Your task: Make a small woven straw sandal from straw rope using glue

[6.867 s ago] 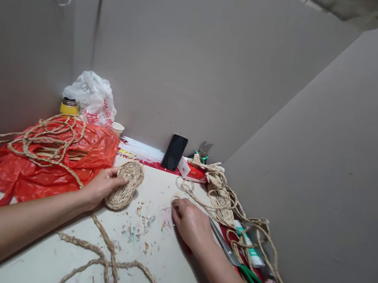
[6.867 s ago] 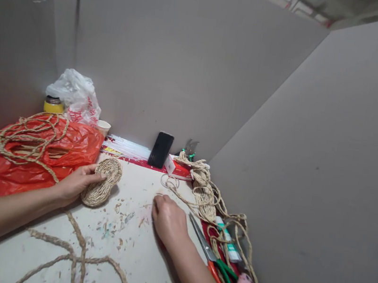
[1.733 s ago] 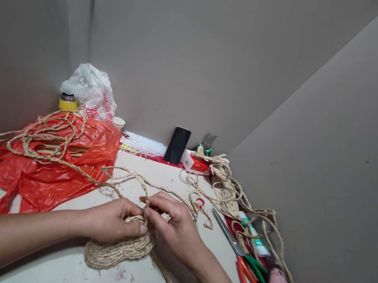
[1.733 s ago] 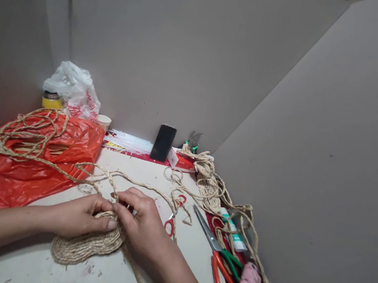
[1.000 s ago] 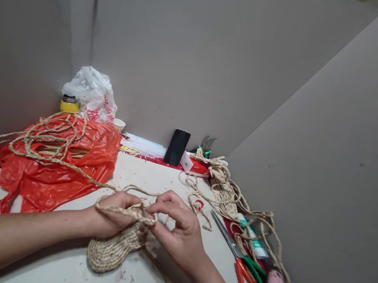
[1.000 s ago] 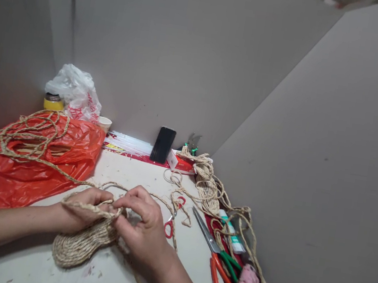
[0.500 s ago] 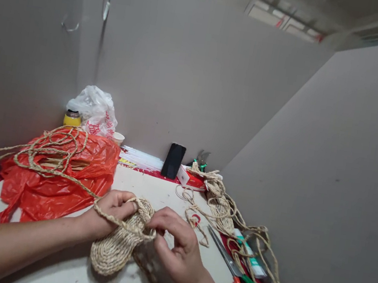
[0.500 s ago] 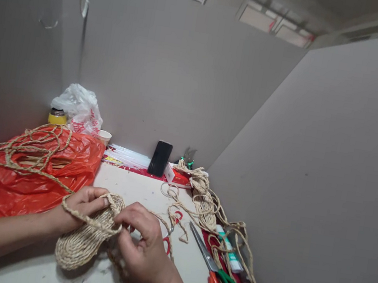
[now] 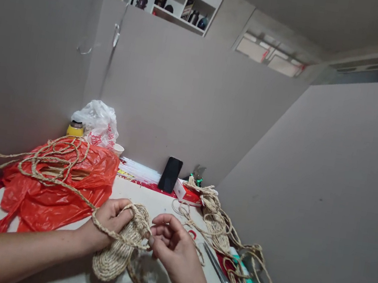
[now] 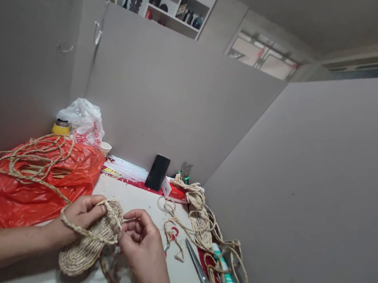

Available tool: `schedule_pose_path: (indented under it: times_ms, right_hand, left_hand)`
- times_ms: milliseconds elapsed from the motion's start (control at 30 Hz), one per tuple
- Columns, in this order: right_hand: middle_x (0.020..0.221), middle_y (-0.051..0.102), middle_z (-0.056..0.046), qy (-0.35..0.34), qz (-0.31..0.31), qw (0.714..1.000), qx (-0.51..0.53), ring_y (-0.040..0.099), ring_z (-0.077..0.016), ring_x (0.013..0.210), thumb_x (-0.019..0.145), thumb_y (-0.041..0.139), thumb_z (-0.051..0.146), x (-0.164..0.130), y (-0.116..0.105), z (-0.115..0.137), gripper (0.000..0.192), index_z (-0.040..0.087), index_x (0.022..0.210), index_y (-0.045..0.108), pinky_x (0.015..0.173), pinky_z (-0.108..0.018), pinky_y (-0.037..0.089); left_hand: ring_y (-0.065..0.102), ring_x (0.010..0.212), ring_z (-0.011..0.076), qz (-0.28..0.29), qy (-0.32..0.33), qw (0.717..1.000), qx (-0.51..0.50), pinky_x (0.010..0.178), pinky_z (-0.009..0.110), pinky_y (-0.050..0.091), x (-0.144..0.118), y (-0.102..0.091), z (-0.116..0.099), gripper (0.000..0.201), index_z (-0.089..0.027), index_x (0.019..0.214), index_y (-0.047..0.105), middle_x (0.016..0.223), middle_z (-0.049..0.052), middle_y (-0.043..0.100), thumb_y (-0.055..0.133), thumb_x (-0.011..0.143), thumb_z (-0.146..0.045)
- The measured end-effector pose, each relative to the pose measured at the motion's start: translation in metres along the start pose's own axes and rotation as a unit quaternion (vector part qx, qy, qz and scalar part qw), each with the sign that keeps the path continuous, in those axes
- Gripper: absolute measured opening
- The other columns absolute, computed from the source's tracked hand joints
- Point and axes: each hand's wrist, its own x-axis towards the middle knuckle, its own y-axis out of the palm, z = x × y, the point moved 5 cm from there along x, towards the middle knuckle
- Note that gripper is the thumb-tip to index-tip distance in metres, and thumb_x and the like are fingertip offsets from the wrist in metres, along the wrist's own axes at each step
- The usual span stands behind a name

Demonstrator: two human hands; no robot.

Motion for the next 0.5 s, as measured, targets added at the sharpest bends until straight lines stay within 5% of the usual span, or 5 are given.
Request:
schedule_pose_path:
  times_ms: [133,300,500]
  right_hand:
    - [0.06,0.054,0.006,0.074,-0.02,0.988,0.131,0.052,-0.0103,0.052,0.063,0.075,0.022,-0.001,0.003,-0.007,0.028,0.019,0.081,0.054,0.047,-0.021,0.046]
    - [0.064,0.055,0.006,0.16,0.03,0.932,0.324,0.054,-0.0096,0.054,0.062,0.072,0.017,-0.01,0.023,-0.018,0.028,0.02,0.083,0.055,0.049,-0.021,0.049]
    - [0.055,0.054,0.004,0.193,0.036,0.933,0.302,0.045,-0.0037,0.044,0.055,0.071,0.008,-0.013,0.031,-0.019,0.02,0.013,0.071,0.062,0.04,-0.012,0.034]
  left_hand:
    - [0.042,0.055,0.0114,-0.067,0.079,0.98,0.172,0.055,0.022,0.032,-0.001,-0.009,-0.007,0.022,-0.018,0.068,0.054,0.058,-0.003,0.046,0.047,0.084,-0.031]
    - [0.047,0.055,0.0135,-0.09,0.12,0.955,0.258,0.057,0.024,0.033,0.002,-0.014,-0.009,0.02,-0.02,0.076,0.058,0.06,-0.001,0.053,0.044,0.085,-0.029]
    - [0.048,0.057,0.0138,-0.084,0.117,0.958,0.248,0.059,0.024,0.033,0.005,-0.024,-0.006,0.022,-0.022,0.078,0.061,0.062,0.0,0.054,0.046,0.086,-0.036]
